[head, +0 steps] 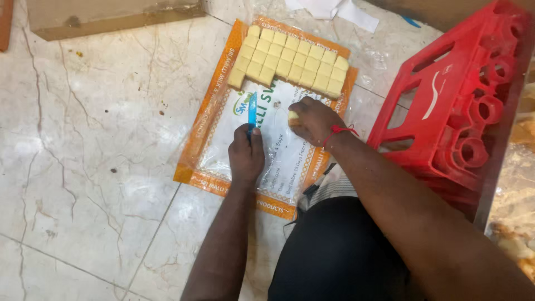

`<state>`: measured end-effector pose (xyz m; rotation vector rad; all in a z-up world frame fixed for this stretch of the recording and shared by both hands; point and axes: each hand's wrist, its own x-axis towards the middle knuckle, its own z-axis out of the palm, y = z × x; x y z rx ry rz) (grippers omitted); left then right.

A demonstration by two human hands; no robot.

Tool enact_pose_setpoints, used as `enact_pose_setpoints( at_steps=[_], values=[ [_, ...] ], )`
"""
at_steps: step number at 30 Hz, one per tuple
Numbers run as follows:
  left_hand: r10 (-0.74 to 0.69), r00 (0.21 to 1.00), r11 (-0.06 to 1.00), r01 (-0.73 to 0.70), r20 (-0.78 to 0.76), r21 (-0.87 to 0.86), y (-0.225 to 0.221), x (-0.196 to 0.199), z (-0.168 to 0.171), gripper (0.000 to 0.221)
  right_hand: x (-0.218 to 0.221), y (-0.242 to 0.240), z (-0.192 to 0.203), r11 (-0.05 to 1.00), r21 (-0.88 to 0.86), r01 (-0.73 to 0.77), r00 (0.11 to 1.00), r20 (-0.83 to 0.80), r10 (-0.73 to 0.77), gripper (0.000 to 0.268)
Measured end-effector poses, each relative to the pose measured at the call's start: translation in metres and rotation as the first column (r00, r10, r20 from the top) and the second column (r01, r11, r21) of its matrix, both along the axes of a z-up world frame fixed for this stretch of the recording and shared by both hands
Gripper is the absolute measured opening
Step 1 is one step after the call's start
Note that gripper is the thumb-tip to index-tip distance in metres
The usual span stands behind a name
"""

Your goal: The person picks up individual square sweets from a plastic sheet by hand and arranges them in neat rows and layers within a metal tray.

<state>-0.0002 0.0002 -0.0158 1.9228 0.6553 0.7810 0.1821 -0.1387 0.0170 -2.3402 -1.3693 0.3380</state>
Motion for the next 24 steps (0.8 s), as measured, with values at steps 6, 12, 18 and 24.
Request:
enact_pose_setpoints(
  at_steps=[6, 12, 18, 24],
  values=[
    [-0.012, 1.000, 0.996, 0.013, -0.016, 0.087, 0.004, -0.001, -0.011, 0.029, -0.023, 0.030, 0.031, 0.901, 0.346, 0.262, 0.821, -0.570, -0.020, 0.053],
    [-0.101, 0.993, 0.970, 0.112, -0.063, 0.217, 0.009, -0.001, -0.019, 0.027, -0.094, -0.002, 0.161, 0.808, 0.432, 0.400, 0.711, -0.702, 0.024, 0.057],
    [-0.328, 0.940, 0.876, 0.265, -0.094, -0.404, -0.016, 0.016, 0.035, 0.024, -0.168, -0.192, 0.274, 0.662, 0.708, 0.246, 0.800, -0.534, 0.274, 0.048],
    [-0.284, 0.958, 0.951, 0.277, -0.037, -0.137, -0.087, 0.075, 0.156, 0.026, -0.107, -0.364, 0.303, 0.657, 0.416, 0.628, 0.762, -0.156, -0.629, 0.044]
  ],
)
